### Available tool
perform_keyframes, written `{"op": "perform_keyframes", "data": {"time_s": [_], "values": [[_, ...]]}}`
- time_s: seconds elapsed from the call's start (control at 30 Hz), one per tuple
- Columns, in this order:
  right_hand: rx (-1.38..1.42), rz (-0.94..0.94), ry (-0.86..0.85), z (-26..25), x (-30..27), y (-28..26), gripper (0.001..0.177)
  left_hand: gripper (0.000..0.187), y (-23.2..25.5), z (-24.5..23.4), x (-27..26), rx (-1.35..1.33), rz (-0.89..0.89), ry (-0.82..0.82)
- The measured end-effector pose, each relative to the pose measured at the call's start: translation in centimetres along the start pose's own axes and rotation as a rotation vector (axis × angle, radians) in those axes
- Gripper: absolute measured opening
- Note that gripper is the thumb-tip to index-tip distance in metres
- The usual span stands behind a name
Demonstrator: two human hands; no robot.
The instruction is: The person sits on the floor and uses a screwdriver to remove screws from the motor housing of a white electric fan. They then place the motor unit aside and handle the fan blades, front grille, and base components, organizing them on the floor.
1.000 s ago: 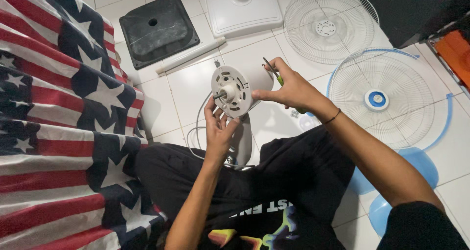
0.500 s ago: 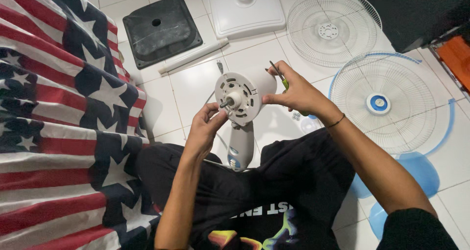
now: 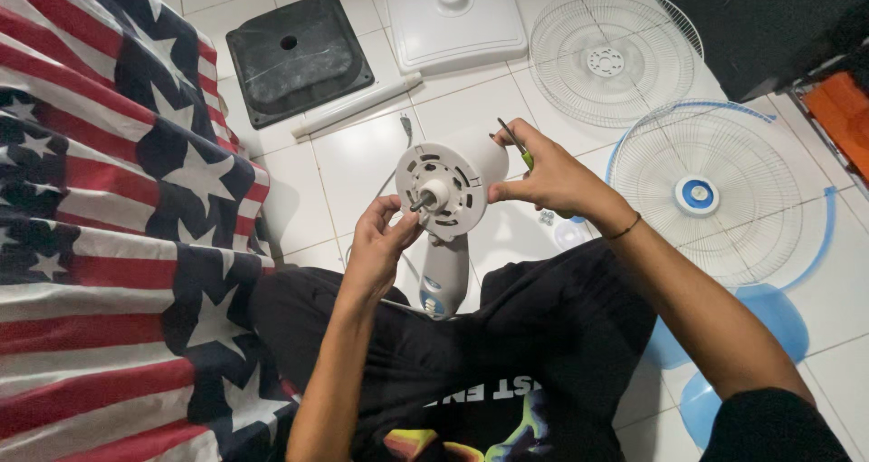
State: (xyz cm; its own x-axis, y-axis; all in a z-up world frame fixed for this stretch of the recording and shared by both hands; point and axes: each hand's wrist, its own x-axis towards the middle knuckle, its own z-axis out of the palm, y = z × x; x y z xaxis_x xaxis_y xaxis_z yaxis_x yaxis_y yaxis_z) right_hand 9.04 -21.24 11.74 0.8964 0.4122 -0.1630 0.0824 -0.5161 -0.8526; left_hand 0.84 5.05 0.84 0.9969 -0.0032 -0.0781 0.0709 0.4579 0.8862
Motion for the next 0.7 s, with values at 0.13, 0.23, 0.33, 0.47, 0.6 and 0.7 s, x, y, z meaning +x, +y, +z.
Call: {"op": "perform_keyframes", "data": {"time_s": [0.13,0.23,0.33,0.47,0.6,0.7], "values": [[0.063,-0.138,-0.041,-0.6,-0.2,0.5,0.076,0.021,1.1,-1.1,0.1,0.223,-0.008,-0.136],[0.095,-0.162,-0.066,-1.0,-0.1,1.1,0.071,0.024,3.2,-1.4,0.8,0.471,0.059,-0.212],[0.086,-0.229,-0.064,-1.1,0.0,1.4,0.067,0.025,5.3,-0.3,1.4,0.635,0.161,-0.210],[0.111,-0.122,-0.062,-1.0,0.0,1.2,0.067,0.028,7.6,2.3,1.5,0.627,0.305,-0.208],[0.178,-0.035,-0.082,-1.0,-0.1,0.8,0.069,0.028,9.7,3.9,2.2,0.673,0.394,-0.252],[0.134,-0.175,-0.070,-0.9,-0.1,0.6,0.067,0.027,11.0,4.3,2.9,0.773,0.414,-0.334]]}}
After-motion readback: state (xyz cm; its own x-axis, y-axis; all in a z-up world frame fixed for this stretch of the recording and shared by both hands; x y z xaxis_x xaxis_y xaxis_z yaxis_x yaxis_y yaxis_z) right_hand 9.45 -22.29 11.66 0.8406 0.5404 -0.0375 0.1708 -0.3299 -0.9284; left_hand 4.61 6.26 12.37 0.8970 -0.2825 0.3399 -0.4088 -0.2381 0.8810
